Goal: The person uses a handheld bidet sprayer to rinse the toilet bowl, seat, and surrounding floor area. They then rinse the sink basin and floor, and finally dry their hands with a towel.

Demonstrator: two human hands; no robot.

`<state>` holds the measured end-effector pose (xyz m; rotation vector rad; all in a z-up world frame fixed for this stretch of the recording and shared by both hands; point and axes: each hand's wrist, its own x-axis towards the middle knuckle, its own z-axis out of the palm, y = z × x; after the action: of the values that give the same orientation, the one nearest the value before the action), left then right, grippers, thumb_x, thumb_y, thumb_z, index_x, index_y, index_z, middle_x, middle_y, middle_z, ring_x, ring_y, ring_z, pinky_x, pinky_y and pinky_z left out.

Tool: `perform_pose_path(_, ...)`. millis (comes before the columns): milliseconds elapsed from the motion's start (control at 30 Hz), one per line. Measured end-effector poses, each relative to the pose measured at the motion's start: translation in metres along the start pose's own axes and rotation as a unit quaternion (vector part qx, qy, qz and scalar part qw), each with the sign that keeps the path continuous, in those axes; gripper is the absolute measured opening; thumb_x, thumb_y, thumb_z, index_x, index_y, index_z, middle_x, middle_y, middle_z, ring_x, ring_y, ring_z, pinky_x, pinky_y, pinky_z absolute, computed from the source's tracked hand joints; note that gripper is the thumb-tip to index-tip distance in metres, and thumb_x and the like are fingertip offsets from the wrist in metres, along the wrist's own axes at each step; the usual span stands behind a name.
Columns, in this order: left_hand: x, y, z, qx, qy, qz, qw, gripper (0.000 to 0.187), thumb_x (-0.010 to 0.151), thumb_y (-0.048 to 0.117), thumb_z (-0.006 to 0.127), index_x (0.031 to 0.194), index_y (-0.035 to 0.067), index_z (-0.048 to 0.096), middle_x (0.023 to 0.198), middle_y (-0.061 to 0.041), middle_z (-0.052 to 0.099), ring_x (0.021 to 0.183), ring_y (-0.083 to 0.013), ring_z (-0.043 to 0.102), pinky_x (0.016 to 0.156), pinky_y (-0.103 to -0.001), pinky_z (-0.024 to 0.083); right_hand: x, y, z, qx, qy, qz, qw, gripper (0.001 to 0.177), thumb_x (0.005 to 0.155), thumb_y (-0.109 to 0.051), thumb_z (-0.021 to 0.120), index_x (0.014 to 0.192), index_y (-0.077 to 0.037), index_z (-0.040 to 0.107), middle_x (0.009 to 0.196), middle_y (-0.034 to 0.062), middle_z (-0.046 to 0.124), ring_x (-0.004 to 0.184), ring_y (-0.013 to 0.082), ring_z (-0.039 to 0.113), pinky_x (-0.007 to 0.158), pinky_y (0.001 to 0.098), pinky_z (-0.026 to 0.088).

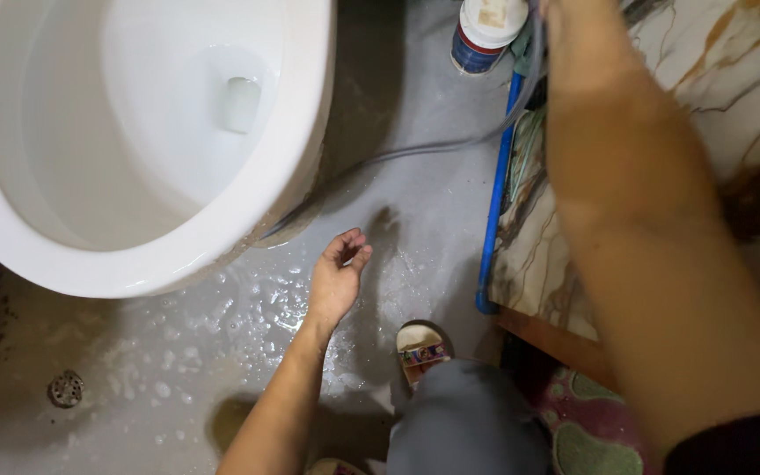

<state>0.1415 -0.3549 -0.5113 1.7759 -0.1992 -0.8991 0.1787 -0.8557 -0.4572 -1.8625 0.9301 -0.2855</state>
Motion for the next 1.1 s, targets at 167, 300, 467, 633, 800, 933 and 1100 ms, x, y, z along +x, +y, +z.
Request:
perform_pose_path(167,0.004,-0.017,0.006,-0.028,-0.005,-0.011,1.000,0.044,0.094,0.014,0.067,0.136,0.002,0.059,0.130,-0.010,0.070,0.119,-0.0180,0.066,0.104,-0.030,0.050,0.000,0.001,-0.009,-0.077,-0.017,-0.022,0.997,0.042,0.106,-0.040,0.047,0.078,-0.011,0.059,0.062,0.0021,0.058,0.046,0.0122,0.055,0.040,0.0281,0.042)
perform_pose_path(300,0.005,-0.023,0.012,-0.034,-0.017,-0.009,0.999,0.044,0.095,0.013,0.067,0.136,0.001,0.058,0.130,-0.011,0.070,0.119,-0.0180,0.066,0.104,-0.029,0.050,0.008,-0.003,-0.022,-0.113,-0.014,-0.032,0.993,0.039,0.108,-0.035,0.047,0.079,-0.012,0.059,0.063,0.0010,0.058,0.048,0.0111,0.054,0.042,0.0274,0.042)
perform_pose_path(467,0.003,-0.034,0.013,-0.037,-0.019,-0.018,0.999,0.043,0.094,0.012,0.066,0.135,0.000,0.059,0.129,-0.012,0.071,0.118,-0.0185,0.067,0.103,-0.030,0.050,0.017,0.036,-0.025,-0.035,0.041,-0.018,0.998,0.037,0.111,-0.028,0.046,0.080,-0.012,0.058,0.066,-0.0004,0.059,0.050,0.0097,0.054,0.043,0.0265,0.042)
perform_pose_path(633,0.001,-0.043,0.022,-0.061,-0.034,-0.027,0.997,0.043,0.094,0.009,0.065,0.135,0.000,0.058,0.129,-0.012,0.070,0.117,-0.0181,0.067,0.102,-0.029,0.052,0.018,0.066,-0.051,0.075,0.056,0.035,0.995,0.030,0.111,-0.034,0.046,0.092,-0.012,0.056,0.068,0.0011,0.059,0.049,0.0111,0.053,0.043,0.0270,0.042)
perform_pose_path(800,-0.003,-0.043,0.032,-0.063,-0.044,-0.028,0.997,0.043,0.093,0.008,0.067,0.134,0.000,0.059,0.127,-0.012,0.070,0.117,-0.0175,0.066,0.101,-0.029,0.052,0.000,0.050,-0.047,0.148,0.135,0.020,0.979,0.036,0.111,-0.039,0.045,0.098,-0.007,0.056,0.069,0.0049,0.064,0.050,0.0147,0.058,0.042,0.0286,0.046)
perform_pose_path(933,-0.005,-0.048,0.034,-0.074,-0.050,-0.027,0.996,0.042,0.094,0.009,0.067,0.134,0.000,0.058,0.127,-0.011,0.070,0.117,-0.0183,0.066,0.101,-0.029,0.052,-0.009,0.049,-0.035,0.172,0.105,0.059,0.978,0.032,0.107,-0.037,0.042,0.098,-0.010,0.058,0.065,0.0037,0.063,0.048,0.0136,0.057,0.040,0.0272,0.044)
perform_pose_path(1100,-0.009,-0.049,0.028,-0.053,-0.040,-0.022,0.998,0.043,0.093,0.011,0.068,0.134,-0.001,0.060,0.127,-0.012,0.071,0.116,-0.0181,0.066,0.101,-0.029,0.052,0.012,0.057,-0.031,0.186,-0.024,-0.001,0.982,0.030,0.113,-0.031,0.046,0.099,-0.009,0.062,0.073,0.0008,0.063,0.057,0.0097,0.057,0.048,0.0231,0.046)
